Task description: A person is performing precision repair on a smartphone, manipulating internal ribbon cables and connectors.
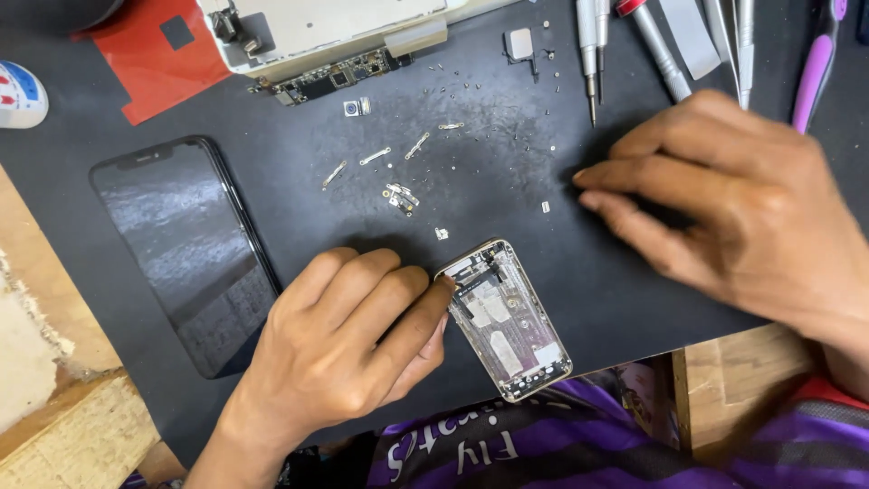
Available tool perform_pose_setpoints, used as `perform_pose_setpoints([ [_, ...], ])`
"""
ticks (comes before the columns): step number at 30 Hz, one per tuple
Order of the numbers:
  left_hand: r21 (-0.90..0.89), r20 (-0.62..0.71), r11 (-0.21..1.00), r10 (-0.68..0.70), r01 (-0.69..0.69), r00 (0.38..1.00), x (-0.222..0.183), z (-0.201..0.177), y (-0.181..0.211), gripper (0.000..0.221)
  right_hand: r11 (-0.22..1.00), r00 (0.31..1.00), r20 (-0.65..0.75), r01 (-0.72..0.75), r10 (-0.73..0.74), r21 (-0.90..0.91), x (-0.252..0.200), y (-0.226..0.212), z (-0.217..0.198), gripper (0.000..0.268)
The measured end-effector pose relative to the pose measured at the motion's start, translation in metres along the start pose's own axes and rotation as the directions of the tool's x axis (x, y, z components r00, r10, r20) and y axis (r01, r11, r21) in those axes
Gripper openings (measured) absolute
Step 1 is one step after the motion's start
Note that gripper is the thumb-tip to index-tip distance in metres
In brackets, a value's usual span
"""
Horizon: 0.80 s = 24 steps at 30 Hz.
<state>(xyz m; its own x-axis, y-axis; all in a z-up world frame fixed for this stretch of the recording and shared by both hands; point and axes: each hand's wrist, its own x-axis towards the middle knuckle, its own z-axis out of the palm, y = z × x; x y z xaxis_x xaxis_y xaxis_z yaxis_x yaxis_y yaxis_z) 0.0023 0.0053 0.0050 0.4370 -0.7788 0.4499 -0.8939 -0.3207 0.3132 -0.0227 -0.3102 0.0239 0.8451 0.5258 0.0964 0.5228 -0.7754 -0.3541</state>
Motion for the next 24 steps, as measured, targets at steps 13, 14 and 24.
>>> perform_pose_setpoints([
  [13, 0.043, 0.001, 0.999, 0.002, -0.002, 1.000, -0.003, -0.003, -0.001, 0.005, 0.997, 0.998, 0.002, 0.067, -0.067, 0.022, 0.014, -0.021, 0.009, 0.014],
  [14, 0.050, 0.000, 0.999, 0.001, -0.001, 1.000, -0.003, -0.003, -0.002, 0.006, 0.999, 0.999, 0.013, 0.051, -0.051, 0.011, 0.013, -0.023, 0.009, 0.014],
  [24, 0.071, -0.003, 0.997, -0.042, 0.042, 0.999, 0.000, -0.013, 0.001, 0.008, 0.993, 0.997, 0.018, 0.073, -0.072, -0.095, 0.007, -0.022, 0.012, 0.006],
])
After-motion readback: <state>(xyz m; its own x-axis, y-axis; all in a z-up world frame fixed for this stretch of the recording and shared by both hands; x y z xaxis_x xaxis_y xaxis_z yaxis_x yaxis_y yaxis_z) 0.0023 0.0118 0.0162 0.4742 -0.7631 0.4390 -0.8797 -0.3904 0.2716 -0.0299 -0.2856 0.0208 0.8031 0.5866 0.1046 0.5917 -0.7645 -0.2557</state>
